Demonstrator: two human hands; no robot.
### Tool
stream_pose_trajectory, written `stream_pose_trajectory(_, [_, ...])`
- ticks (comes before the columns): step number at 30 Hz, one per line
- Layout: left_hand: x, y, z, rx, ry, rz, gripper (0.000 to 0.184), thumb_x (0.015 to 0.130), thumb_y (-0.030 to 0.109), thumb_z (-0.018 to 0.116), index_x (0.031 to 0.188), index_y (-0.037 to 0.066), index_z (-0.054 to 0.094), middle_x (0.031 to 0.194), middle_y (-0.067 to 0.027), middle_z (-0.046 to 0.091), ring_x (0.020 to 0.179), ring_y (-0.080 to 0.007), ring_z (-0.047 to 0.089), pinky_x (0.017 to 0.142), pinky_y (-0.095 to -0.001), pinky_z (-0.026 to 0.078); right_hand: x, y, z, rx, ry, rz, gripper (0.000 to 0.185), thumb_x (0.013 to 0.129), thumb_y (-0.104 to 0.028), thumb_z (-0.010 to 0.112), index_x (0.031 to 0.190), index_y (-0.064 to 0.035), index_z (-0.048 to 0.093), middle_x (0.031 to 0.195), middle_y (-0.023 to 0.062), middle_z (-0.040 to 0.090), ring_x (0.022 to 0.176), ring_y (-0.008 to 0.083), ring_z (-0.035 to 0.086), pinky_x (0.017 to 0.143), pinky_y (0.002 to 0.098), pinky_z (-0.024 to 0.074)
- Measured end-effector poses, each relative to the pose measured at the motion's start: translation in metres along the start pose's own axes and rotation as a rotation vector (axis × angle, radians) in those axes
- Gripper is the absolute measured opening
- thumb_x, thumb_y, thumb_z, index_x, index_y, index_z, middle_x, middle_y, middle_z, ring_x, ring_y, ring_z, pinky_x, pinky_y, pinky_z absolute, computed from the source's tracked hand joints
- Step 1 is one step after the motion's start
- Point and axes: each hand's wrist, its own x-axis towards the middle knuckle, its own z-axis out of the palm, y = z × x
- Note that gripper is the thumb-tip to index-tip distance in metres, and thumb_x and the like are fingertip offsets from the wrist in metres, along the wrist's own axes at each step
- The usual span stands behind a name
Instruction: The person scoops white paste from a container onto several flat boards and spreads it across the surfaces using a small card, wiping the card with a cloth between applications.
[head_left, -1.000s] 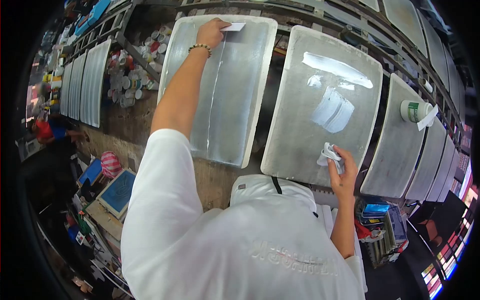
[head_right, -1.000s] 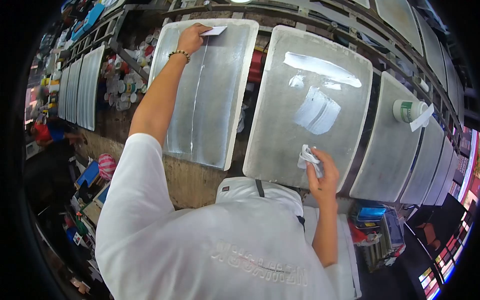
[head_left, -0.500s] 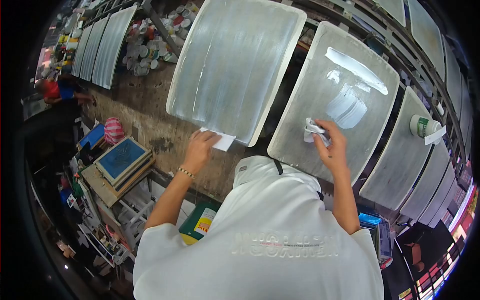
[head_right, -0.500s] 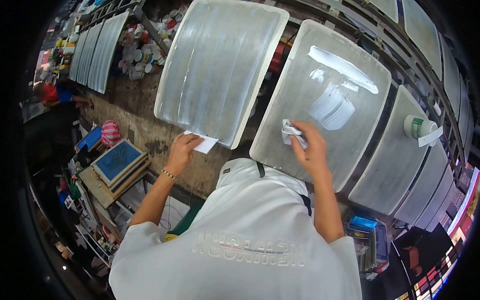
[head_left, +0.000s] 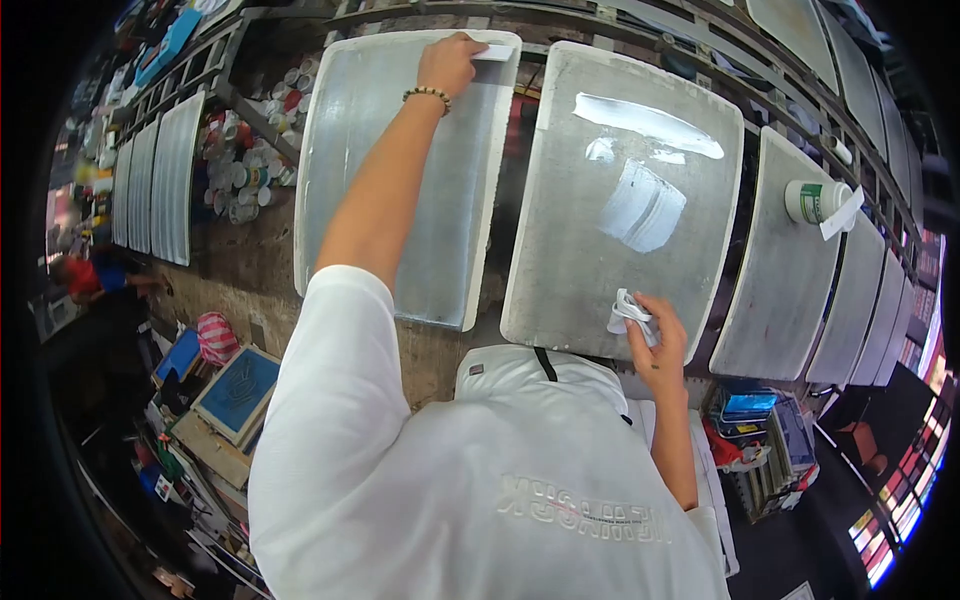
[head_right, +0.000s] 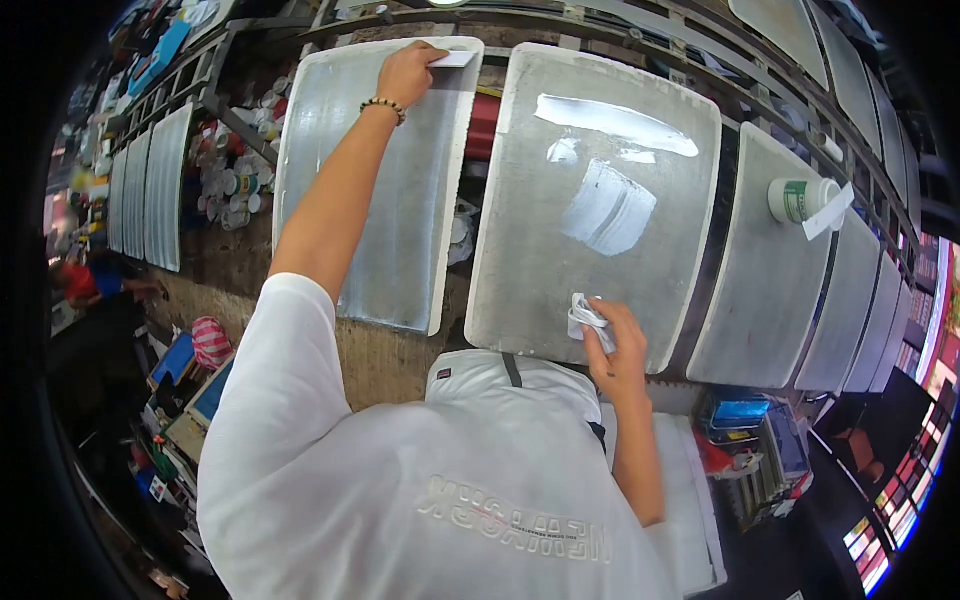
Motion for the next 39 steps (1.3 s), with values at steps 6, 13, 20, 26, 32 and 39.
stream_pose_trajectory(6, [-0.053,0.018,-0.018,0.011,-0.086,-0.037,0.037,0.078,0.0,0.062,0.108,0.013,0.079,0.108,-0.0081,0.073,0.096,-0.0327,0.07,0.086,-0.0451,0.055,-0.008,0.01,0.004,-0.016,-0.003,0.031,0.032,0.086,-0.001,0.07,0.118,-0.0007,0.067,0.113,0.0195,0.071,0.103,0.0366,0.069,0.09,0.0386,0.053])
stream_pose_trajectory(13, [-0.271,0.099,-0.086,-0.112,-0.21,-0.119,0.056,0.069,-0.011,0.059,0.119,0.008,0.073,0.122,-0.0157,0.069,0.114,-0.0351,0.064,0.099,-0.0466,0.05,0.032,0.0,0.015,0.121,-0.137,-0.089,0.034,0.085,0.001,0.069,0.119,-0.0009,0.067,0.112,0.0181,0.071,0.102,0.0355,0.07,0.089,0.0392,0.0541])
stream_pose_trajectory(20, [-0.417,0.173,-0.171,-0.097,-0.418,-0.333,0.058,0.069,-0.012,0.061,0.121,0.011,0.073,0.124,-0.0119,0.069,0.119,-0.0319,0.062,0.106,-0.0483,0.044,0.051,-0.004,0.024,0.176,-0.275,-0.19,0.035,0.084,0.002,0.069,0.119,-0.0014,0.068,0.11,0.018,0.07,0.098,0.0344,0.069,0.086,0.0383,0.0544])
stream_pose_trajectory(26, [-0.318,0.095,-0.182,-0.054,-0.147,-0.243,0.051,0.076,-0.012,0.056,0.118,0.011,0.075,0.116,-0.0139,0.072,0.112,-0.0338,0.066,0.103,-0.0484,0.049,0.044,-0.007,0.021,0.104,-0.321,-0.164,0.036,0.083,0.002,0.069,0.118,-0.0012,0.067,0.109,0.0188,0.069,0.097,0.0371,0.067,0.086,0.0402,0.0525])
stream_pose_trajectory(32, [-0.077,-0.064,-0.078,0.011,-0.058,-0.054,0.047,0.078,-0.005,0.055,0.116,0.014,0.076,0.114,-0.0112,0.073,0.103,-0.0337,0.068,0.09,-0.0421,0.055,0.029,-0.015,0.024,0.013,-0.264,-0.126,0.036,0.083,0.002,0.069,0.118,-0.001,0.067,0.108,0.0193,0.069,0.099,0.0387,0.066,0.09,0.0422,0.0504])
stream_pose_trajectory(39, [-0.042,-0.09,-0.024,0.061,-0.225,-0.139,0.035,0.081,0.005,0.06,0.109,0.016,0.078,0.106,-0.013,0.074,0.099,-0.0335,0.07,0.086,-0.0437,0.056,0.022,-0.027,0.048,0.027,-0.214,0.019,0.033,0.085,0.0,0.069,0.119,-0.0001,0.067,0.114,0.0194,0.07,0.107,0.0371,0.068,0.094,0.0399,0.052])
